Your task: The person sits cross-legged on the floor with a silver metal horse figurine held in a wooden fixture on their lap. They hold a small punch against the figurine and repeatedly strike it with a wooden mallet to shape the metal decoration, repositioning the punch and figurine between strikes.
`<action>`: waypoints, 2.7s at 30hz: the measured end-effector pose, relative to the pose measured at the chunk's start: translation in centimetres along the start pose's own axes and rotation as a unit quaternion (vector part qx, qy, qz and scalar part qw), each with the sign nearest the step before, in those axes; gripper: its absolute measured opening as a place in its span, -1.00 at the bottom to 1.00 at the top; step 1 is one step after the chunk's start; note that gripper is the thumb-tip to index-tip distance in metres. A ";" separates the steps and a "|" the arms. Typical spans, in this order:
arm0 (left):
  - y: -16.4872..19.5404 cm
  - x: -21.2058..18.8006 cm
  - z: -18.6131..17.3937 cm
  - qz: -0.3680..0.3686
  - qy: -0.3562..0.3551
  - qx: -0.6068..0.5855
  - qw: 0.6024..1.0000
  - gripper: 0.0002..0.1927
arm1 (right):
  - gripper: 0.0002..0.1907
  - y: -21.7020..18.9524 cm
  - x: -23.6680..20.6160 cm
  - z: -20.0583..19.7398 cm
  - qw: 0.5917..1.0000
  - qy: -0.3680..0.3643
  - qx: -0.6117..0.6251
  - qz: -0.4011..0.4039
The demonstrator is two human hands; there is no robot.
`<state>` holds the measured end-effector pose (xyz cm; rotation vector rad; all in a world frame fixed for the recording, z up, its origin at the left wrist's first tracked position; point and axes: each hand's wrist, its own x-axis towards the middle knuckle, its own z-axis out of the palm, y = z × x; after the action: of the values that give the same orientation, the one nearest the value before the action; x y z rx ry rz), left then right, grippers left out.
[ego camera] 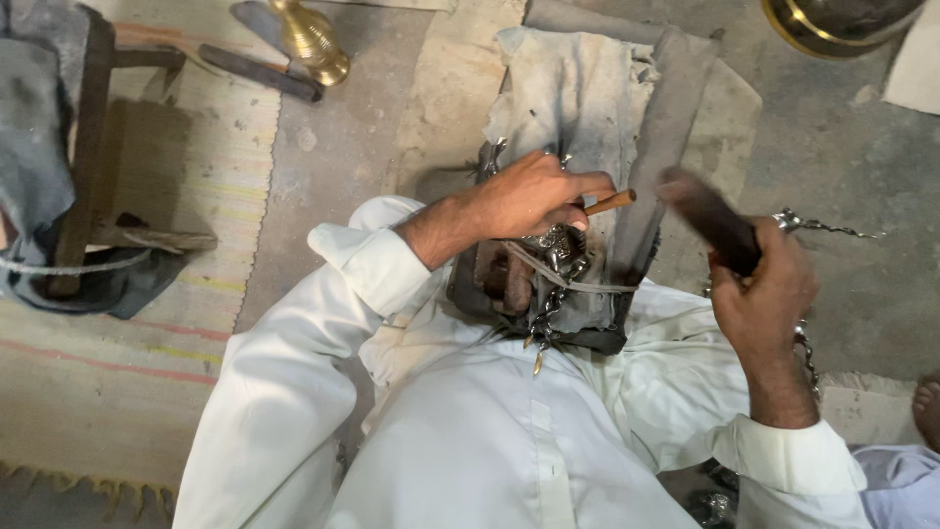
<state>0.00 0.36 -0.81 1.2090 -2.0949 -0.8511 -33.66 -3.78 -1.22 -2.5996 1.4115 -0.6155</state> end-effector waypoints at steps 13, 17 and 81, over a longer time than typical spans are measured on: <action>-0.4 0.3 -0.1 0.071 0.006 0.032 0.997 -0.62 | -0.65 -1.9 -0.1 -0.2 0.994 0.031 0.089 0.048; -0.5 0.3 -0.1 0.073 0.005 0.024 0.997 -0.62 | -0.65 -1.7 -0.3 -0.4 0.997 0.012 0.061 0.055; -1.0 -0.1 -1.0 0.088 0.055 -0.041 0.994 -0.65 | -0.79 -1.6 2.3 -2.8 0.997 -0.054 0.024 0.045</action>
<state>1.33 -0.19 -0.97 0.9897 -2.0222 -0.7657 -32.44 -4.53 2.42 -2.4768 1.4507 -0.4839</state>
